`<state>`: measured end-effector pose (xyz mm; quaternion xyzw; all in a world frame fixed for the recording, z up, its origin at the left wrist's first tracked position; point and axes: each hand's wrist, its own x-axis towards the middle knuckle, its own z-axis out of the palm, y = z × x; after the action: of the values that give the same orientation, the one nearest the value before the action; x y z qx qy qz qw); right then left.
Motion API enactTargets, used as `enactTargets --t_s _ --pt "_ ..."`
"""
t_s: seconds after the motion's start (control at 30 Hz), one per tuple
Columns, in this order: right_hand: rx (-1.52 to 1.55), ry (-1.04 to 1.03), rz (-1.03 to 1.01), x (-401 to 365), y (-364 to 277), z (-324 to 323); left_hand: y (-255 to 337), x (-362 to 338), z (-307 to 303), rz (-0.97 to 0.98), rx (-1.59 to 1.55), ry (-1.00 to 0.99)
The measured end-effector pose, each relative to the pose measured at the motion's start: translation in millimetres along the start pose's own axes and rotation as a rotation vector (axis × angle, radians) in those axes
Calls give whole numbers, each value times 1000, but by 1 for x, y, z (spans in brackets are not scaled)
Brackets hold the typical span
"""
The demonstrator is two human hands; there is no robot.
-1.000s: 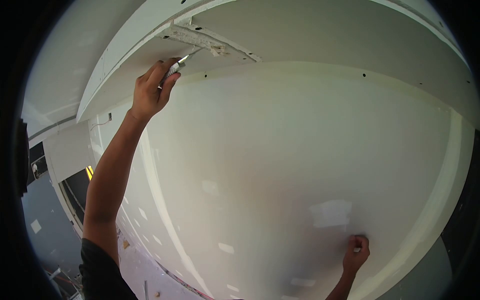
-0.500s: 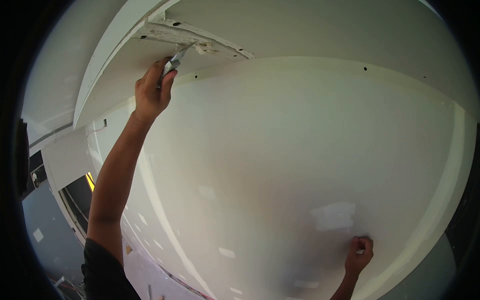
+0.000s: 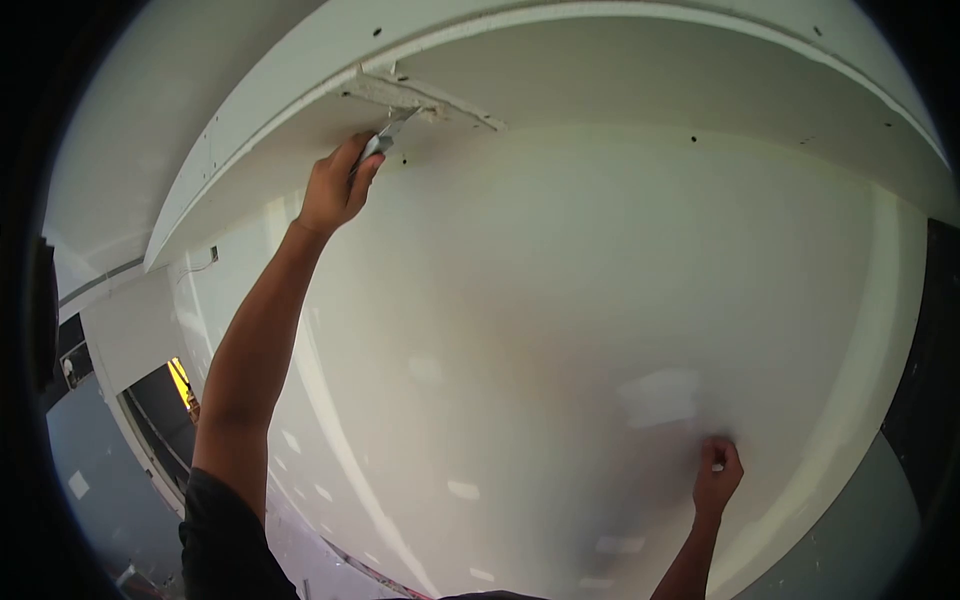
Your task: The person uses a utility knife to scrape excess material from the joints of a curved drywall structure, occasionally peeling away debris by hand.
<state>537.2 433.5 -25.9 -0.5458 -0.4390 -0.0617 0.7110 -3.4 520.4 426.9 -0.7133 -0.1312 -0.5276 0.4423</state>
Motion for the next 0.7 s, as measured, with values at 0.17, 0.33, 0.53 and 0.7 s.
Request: enactTargets --t_s 0.17,0.33,0.53,0.7 --pt "26 -24 -127 -13 6 15 9 6 -13 138 89 43" --pt "10 8 -179 -15 3 18 12 8 -14 168 183 36" --pt "10 -34 -122 -18 8 13 7 8 -11 221 207 82" --pt "-19 -51 -91 -16 6 15 9 3 4 163 227 169"
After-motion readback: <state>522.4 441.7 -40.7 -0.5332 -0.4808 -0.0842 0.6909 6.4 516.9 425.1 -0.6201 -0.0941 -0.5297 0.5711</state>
